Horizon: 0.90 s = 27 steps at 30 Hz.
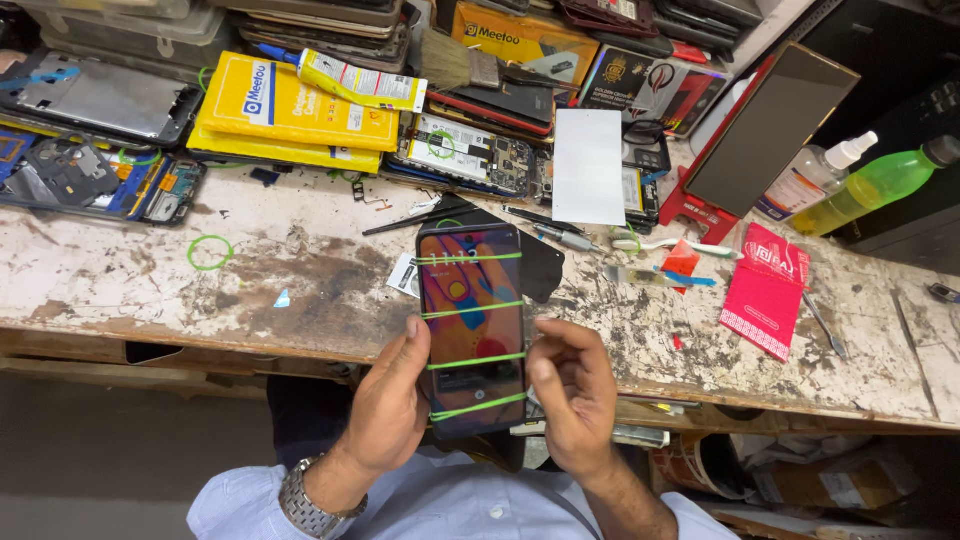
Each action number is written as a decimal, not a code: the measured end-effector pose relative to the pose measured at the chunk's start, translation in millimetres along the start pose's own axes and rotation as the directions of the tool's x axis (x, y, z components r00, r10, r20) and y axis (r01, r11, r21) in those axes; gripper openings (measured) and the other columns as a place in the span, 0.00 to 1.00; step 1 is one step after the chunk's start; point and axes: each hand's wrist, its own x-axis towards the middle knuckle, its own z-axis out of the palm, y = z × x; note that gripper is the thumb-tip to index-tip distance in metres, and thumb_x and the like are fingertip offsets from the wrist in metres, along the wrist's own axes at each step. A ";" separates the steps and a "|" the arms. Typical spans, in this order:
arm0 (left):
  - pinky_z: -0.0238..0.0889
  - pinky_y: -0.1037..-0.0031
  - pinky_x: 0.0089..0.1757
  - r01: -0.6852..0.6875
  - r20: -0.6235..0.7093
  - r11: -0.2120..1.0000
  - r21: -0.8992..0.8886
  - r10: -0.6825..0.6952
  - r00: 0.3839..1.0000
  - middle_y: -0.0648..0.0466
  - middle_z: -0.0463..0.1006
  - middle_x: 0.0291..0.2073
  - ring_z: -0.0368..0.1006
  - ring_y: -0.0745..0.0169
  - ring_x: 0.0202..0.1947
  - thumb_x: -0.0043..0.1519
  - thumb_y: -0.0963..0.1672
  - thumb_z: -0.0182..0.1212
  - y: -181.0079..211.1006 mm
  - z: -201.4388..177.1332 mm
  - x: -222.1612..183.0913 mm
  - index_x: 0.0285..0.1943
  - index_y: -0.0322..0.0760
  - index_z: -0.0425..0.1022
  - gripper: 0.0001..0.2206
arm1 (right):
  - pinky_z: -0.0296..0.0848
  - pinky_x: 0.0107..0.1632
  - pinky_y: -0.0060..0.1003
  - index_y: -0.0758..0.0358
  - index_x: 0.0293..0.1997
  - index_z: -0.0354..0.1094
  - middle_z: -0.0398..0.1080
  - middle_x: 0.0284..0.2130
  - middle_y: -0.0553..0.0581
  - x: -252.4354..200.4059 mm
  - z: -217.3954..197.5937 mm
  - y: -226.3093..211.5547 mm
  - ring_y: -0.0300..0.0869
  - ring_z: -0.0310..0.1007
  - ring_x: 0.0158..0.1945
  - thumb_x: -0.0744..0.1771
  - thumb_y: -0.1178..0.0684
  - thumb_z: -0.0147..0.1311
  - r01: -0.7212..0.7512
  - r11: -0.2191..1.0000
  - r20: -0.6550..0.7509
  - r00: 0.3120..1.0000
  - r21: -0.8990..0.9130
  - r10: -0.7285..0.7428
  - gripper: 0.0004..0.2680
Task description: The person applies adhesive to the edges of a purple smartphone back cover and attaches it to the phone chassis. They then secure the assembly by wrapping multiple green rubber bands around the device to hold the parts together while the adhesive sets.
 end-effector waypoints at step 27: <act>0.77 0.61 0.49 0.027 0.230 0.998 -0.061 -0.013 0.973 0.40 0.76 0.56 0.79 0.49 0.52 0.72 0.57 0.26 27.3 0.4 58.1 0.72 0.30 0.62 0.33 | 0.59 0.77 0.54 0.60 0.60 0.66 0.48 0.71 0.63 55.7 -13.6 21.2 0.53 0.50 0.76 0.72 0.27 0.35 0.437 0.703 -0.017 0.843 -0.561 -0.538 0.25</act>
